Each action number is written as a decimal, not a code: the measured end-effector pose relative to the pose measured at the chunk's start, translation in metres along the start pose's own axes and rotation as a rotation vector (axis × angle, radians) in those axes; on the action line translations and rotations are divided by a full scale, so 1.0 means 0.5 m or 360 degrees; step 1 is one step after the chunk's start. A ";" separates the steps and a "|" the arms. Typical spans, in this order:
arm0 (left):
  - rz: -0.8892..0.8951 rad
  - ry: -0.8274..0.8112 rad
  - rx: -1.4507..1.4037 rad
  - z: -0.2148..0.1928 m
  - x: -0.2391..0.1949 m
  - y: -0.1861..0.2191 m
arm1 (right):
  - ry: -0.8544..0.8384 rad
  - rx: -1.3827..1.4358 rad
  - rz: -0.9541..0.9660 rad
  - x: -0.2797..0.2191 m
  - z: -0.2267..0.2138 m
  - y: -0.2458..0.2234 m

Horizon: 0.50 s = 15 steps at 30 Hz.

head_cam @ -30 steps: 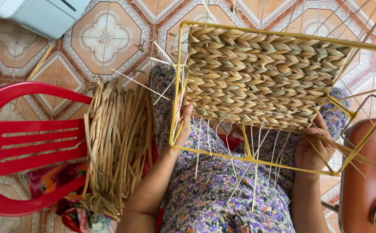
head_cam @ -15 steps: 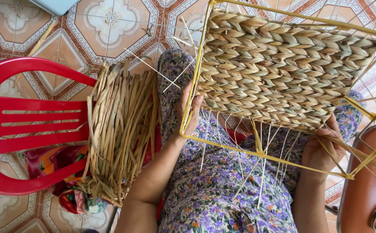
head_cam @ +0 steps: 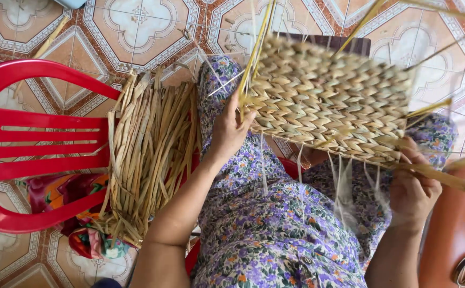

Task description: Weaving a rectangular basket using dried water hyacinth fibers over a metal/wire frame.

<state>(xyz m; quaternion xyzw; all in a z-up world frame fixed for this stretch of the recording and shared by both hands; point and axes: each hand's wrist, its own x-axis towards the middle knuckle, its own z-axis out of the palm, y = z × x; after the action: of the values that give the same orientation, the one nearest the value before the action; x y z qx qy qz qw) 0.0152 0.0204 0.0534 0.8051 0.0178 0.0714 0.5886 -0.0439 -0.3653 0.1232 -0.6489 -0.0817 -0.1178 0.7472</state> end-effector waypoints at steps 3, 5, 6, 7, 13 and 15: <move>-0.0116 -0.0118 0.0285 -0.022 0.019 0.041 | -0.0023 -0.0233 0.0047 -0.003 -0.027 0.009; -0.0162 -0.0212 0.0409 -0.034 0.024 0.057 | 0.0048 -0.0266 0.0146 -0.008 -0.056 0.021; -0.0241 -0.0354 0.0494 -0.037 0.025 0.058 | 0.0099 -0.0366 0.0205 0.000 -0.065 0.021; -0.0318 -0.0498 0.0577 -0.041 0.026 0.058 | 0.0152 -0.0466 0.0262 0.007 -0.074 0.021; -0.0289 -0.0580 0.0953 -0.038 0.062 0.101 | 0.0200 -0.0763 0.0169 0.067 -0.166 0.072; -0.0179 -0.0433 0.0893 -0.008 0.080 0.074 | 0.0180 -0.0869 0.0229 0.084 -0.184 0.085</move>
<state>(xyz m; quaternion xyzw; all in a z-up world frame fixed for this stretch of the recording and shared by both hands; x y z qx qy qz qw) 0.0523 0.0171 0.0936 0.9360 0.0025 -0.0773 0.3434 0.0055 -0.4539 0.0808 -0.8227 0.0412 -0.1182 0.5546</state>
